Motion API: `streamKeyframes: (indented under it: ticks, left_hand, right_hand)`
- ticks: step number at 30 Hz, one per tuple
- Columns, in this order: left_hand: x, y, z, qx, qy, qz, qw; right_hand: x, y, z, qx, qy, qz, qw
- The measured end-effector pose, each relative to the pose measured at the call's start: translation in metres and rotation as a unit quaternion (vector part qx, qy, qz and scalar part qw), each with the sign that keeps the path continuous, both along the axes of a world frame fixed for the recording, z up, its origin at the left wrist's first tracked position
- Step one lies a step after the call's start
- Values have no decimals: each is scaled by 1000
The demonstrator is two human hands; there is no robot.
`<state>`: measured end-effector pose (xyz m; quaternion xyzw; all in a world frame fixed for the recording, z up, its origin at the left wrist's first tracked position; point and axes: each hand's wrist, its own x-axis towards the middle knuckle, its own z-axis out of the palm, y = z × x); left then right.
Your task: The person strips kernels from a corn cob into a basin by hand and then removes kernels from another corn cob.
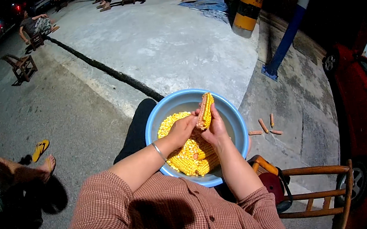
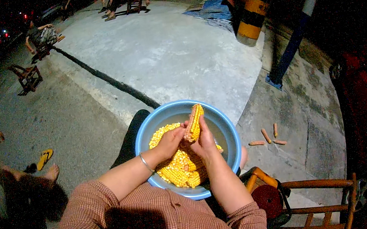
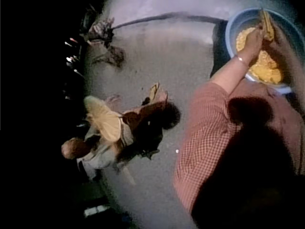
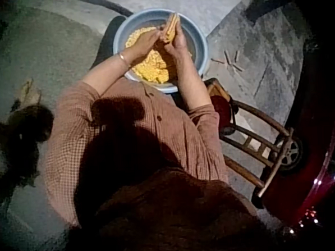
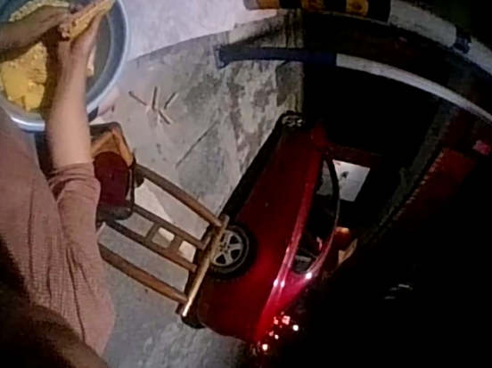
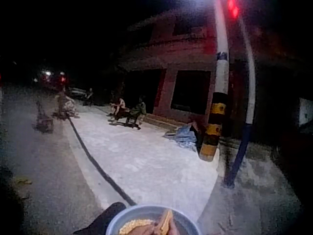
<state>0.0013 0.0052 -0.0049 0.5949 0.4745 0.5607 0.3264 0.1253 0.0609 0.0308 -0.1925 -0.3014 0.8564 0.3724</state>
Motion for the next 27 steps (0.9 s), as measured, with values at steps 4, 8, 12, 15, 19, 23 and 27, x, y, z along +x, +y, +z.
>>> streamKeyframes:
  ticks: [4,8,12,15,19,23,27]
  left_hand:
    - [1,-8,19,-62,3,-12,998]
    - [3,-10,22,-117,77,2,990]
    - [2,-5,7,-60,42,-38,997]
    - [0,-3,4,-51,45,-44,997]
    - [1,-4,4,-45,41,-56,997]
    - [0,-3,0,-14,10,-50,999]
    - [2,-3,3,-25,-15,-43,999]
  right_hand:
    - [-2,2,-4,-17,-8,-39,999]
    - [-5,-1,-6,53,-58,-64,995]
    - [-1,2,-7,67,-63,-36,995]
    - [-2,0,-2,69,-65,-33,995]
    - [-3,-1,-1,59,-57,-45,996]
    - [-3,-2,8,-4,-28,-42,999]
    - [-2,4,-3,6,-7,-41,999]
